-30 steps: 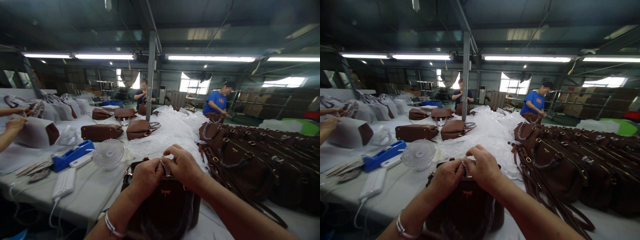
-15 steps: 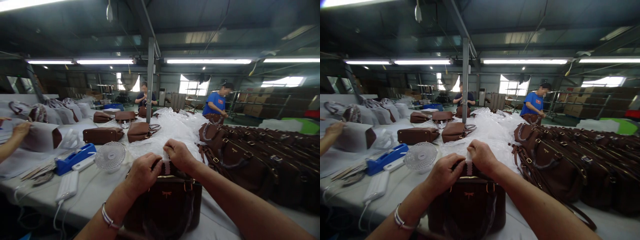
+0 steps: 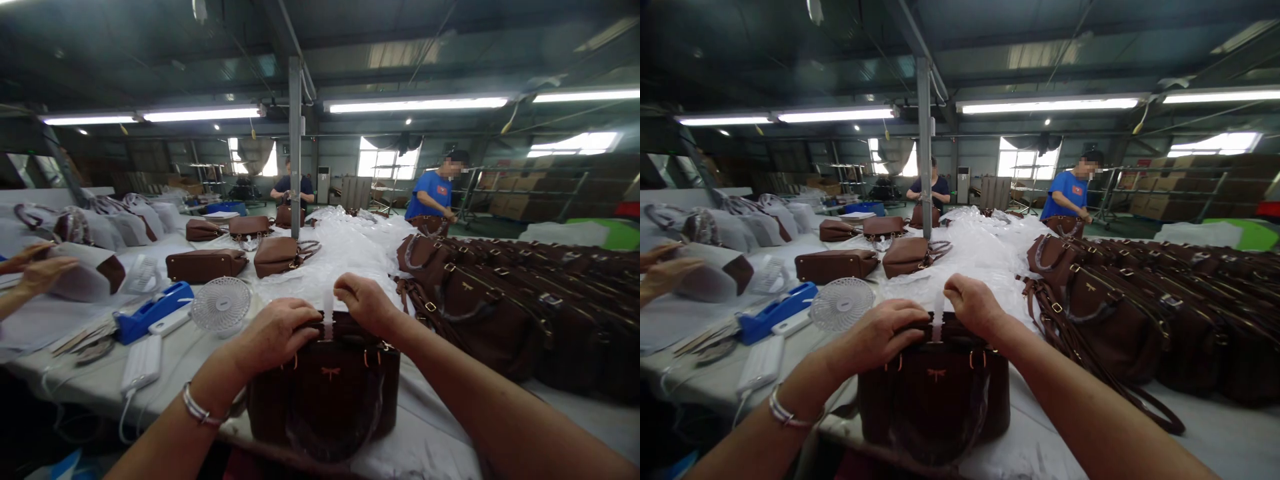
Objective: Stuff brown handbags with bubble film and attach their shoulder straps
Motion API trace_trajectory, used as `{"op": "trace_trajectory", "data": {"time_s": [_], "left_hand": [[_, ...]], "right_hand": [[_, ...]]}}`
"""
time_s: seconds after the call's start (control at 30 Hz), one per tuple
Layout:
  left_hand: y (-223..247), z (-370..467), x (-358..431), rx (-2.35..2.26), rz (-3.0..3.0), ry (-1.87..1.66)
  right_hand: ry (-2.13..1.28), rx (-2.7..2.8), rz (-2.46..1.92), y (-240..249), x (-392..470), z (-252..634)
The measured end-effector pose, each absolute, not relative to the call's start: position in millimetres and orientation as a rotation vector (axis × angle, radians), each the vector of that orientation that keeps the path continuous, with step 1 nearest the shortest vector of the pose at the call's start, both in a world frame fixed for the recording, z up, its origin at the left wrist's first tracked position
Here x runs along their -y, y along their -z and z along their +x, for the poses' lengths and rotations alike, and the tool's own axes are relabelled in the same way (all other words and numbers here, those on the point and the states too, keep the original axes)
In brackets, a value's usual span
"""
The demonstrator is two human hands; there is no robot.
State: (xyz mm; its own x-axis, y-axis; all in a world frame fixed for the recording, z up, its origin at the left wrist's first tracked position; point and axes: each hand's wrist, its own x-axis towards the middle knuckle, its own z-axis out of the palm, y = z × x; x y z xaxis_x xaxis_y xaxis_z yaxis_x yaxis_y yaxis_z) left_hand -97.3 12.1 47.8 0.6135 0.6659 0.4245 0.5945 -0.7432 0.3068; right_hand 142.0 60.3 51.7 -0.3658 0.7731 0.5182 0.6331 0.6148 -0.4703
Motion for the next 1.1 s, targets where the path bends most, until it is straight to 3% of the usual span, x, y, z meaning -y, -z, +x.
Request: {"op": "trace_trajectory", "data": {"time_s": [0.1,0.33,0.57,0.73,0.97,1.1], "left_hand": [[-34,-128,-4,-1.181,2.547,-0.995],[9,-141,0,-1.276,2.323,-0.958],[9,-133,0,-1.436,2.409,-1.102],[18,-139,15,-1.465,2.591,-1.29],[10,-131,26,-1.287,3.019,-0.643],[-13,-127,21,-1.221,2.846,-0.599]], "right_hand": [[-0.291,2.23,-0.949,-42,-48,168],[-0.51,2.254,-0.878,9,-31,190],[0.035,2.051,-0.779,24,6,206],[0.264,2.269,-0.818,56,29,230],[0.479,2.378,-0.778,62,15,233],[0.347,2.419,-0.661,43,10,228]]}}
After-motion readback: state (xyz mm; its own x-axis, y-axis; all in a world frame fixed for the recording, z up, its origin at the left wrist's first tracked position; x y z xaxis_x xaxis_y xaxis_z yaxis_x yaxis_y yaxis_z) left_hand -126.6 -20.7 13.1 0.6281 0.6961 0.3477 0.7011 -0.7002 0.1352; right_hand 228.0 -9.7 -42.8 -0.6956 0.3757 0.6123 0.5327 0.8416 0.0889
